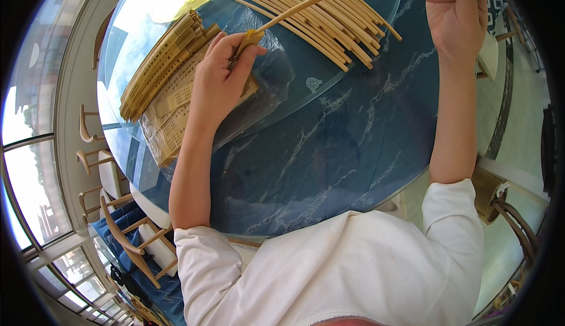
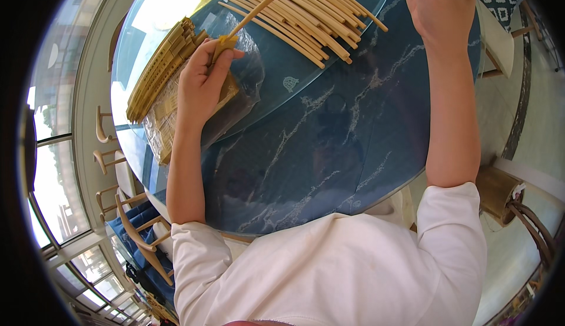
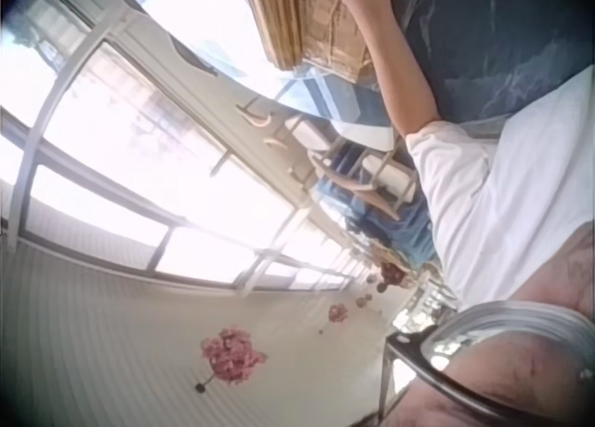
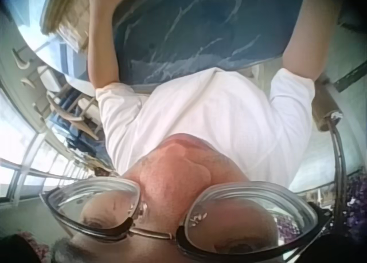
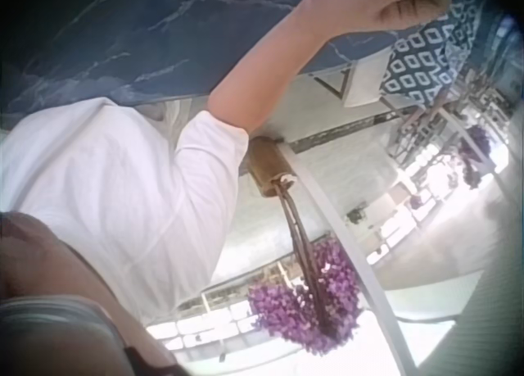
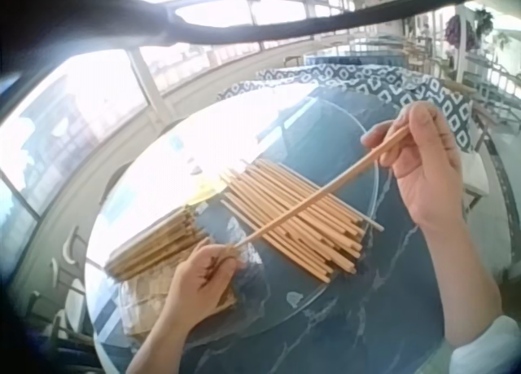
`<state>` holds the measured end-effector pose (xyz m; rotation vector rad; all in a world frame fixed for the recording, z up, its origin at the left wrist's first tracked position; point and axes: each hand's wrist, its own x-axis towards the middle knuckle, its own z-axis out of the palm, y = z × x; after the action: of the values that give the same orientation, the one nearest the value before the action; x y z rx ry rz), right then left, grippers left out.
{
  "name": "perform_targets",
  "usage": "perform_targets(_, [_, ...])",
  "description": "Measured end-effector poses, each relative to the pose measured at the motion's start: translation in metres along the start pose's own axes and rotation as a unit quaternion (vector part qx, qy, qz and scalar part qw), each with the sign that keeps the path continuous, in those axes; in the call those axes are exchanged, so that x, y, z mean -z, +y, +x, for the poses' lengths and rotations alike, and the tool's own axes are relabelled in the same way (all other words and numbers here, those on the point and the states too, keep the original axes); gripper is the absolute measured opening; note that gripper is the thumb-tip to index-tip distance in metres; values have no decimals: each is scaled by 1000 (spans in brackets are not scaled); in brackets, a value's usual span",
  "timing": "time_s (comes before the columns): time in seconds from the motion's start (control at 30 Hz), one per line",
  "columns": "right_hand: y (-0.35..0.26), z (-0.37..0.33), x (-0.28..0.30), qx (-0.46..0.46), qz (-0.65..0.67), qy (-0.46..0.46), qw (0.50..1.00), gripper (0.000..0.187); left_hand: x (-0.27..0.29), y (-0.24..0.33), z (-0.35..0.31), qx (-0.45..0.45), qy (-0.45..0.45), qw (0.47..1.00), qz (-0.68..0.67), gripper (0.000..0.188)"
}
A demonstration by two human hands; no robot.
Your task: The person assembles thin bamboo sticks by inserting them into a perforated bamboo frame. They repeatedly pick up sticks, align them with the frame, and push them through the holes, then place the assembled units on the table.
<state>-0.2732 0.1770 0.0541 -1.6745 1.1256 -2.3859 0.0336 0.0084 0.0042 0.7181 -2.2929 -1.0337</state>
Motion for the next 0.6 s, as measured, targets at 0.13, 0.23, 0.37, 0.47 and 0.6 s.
perform_targets(0.13, [0, 4, 11, -5, 6, -42, 999, 27, 0, -2, 1, -16, -6, 1000, 11, 15])
perform_targets(0.23, [-1, 5, 12, 4, 0, -55, 998, 27, 3, 2, 4, -56, -12, 997, 57, 15])
perform_targets(0.37, [-6, 4, 5, 7, -5, -45, 999, 28, 4, 3, 5, -80, -19, 995, 60, 17])
perform_targets(0.47, [-2, 1, 3, 29, -25, -27, 999, 28, 2, -2, 4, -99, -1, 993, 59, 22])
perform_targets(0.6, [0, 0, 4, 44, -35, -21, 998, 28, 5, 0, 5, -84, -28, 994, 71, 28])
